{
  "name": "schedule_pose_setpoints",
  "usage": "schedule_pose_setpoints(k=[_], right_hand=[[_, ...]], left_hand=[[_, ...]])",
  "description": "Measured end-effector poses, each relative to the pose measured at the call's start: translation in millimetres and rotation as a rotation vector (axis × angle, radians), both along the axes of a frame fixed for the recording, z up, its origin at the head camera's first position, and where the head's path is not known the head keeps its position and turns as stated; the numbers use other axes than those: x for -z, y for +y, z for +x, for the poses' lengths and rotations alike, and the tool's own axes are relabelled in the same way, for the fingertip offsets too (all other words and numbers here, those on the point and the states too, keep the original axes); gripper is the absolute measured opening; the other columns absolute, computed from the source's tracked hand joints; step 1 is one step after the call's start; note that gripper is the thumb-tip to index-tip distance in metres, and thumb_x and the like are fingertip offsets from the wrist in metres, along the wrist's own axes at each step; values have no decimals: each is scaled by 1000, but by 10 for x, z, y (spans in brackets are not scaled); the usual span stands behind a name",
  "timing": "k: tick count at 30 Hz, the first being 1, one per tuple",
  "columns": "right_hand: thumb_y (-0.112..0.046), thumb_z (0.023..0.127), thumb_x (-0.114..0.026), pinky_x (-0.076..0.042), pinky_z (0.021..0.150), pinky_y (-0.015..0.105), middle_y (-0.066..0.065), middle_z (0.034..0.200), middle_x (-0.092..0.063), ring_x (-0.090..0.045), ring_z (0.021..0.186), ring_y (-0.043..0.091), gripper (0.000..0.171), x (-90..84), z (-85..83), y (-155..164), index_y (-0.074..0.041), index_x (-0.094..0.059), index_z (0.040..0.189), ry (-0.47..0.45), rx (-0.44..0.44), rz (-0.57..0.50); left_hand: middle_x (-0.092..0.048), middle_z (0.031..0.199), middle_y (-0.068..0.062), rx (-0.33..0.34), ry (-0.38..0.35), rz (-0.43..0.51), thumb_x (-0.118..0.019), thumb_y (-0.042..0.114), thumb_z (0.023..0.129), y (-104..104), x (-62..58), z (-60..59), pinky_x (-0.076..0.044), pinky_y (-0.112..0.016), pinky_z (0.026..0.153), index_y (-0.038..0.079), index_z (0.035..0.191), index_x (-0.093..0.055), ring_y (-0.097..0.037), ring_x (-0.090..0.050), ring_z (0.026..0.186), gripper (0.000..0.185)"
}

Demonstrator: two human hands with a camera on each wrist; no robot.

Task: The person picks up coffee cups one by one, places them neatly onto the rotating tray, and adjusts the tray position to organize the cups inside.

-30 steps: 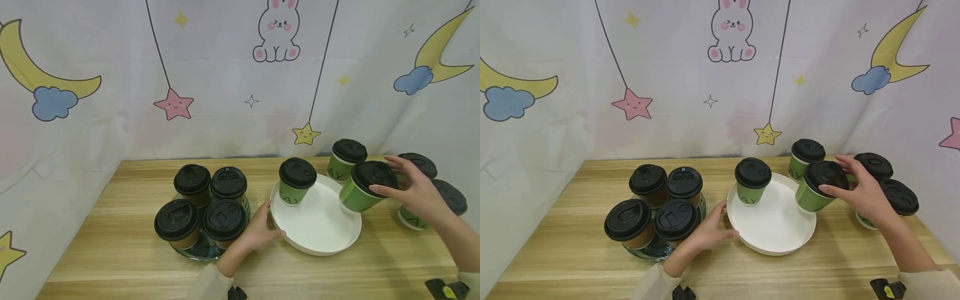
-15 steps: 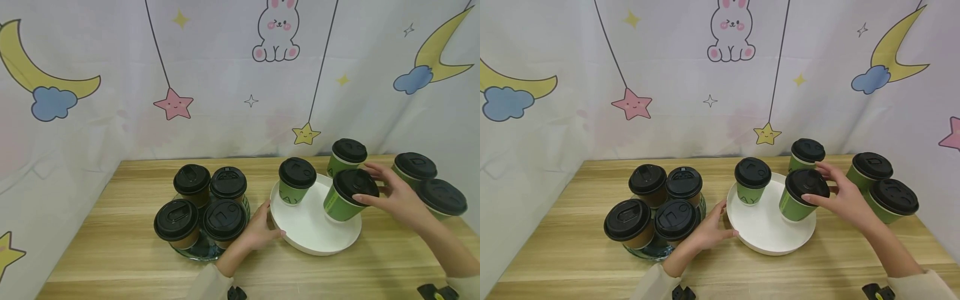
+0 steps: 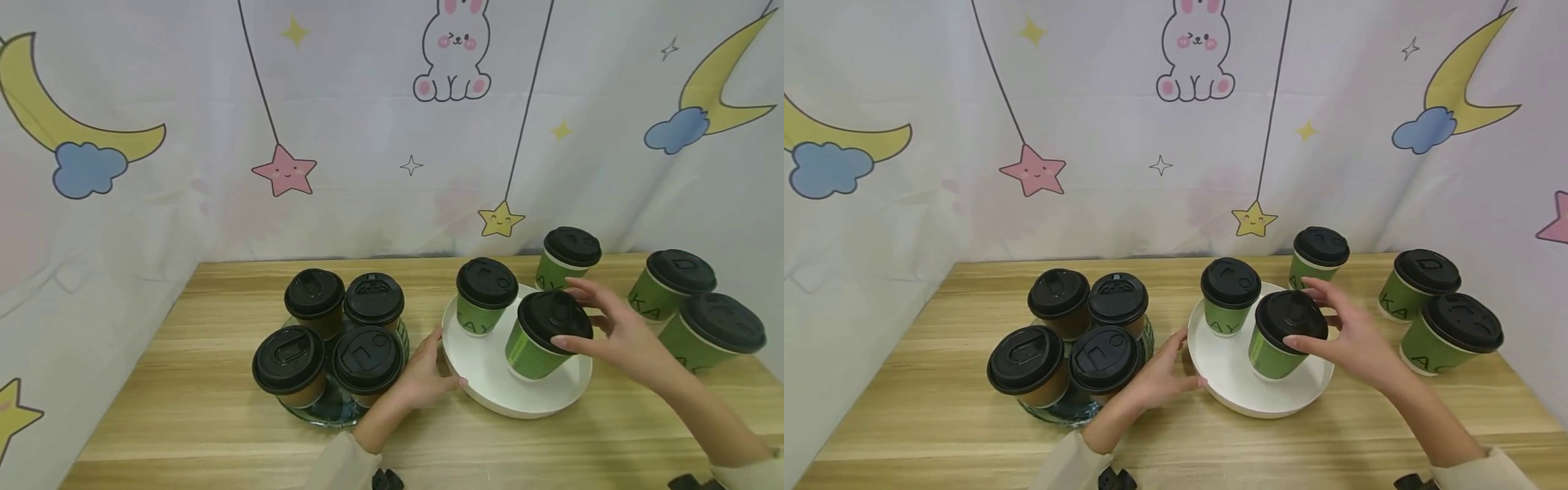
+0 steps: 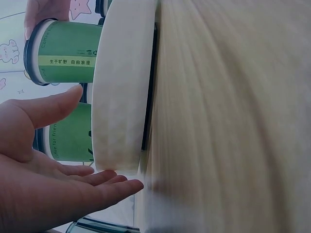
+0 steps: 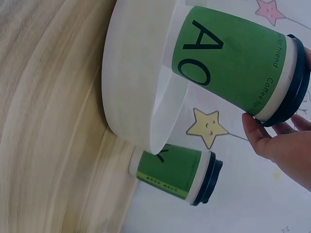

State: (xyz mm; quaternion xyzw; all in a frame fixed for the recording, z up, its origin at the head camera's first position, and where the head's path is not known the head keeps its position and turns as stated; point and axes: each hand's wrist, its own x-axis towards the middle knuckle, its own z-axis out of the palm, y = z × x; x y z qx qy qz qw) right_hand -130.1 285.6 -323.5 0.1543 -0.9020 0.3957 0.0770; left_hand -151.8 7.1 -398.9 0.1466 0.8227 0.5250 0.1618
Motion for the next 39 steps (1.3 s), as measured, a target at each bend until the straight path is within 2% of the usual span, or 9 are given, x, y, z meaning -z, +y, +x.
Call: schedule_pose_setpoints(k=[7,18,39], right_hand=[[-6,73,-76,-37,81,9,17,123,-47,-40,105,-3,78,48,8,-136,-6,-34,138,20,-47,-35],[-14,72,-78,-42,80,14,14,123,-51,-46,102,-2,78,95,27,-319,-15,-36,138,10,-47,-9],[-11,68,-81,-41,83,14,10,120,-52,-45,107,1,80,162,-3,-541,-7,-39,135,48,-102,-56]], left_hand=[[-23,144,-23,9,0,-4,-73,12,76,-1,5,0,-19,-53,104,-4,142,-19,-36,-20,133,86],[-24,144,-24,12,20,8,-73,10,76,-4,12,-3,-18,-53,104,-5,142,-19,-37,-20,132,87],[-25,143,-23,18,33,-10,-73,11,75,-8,16,1,-21,-52,104,-5,141,-22,-37,-22,132,85]])
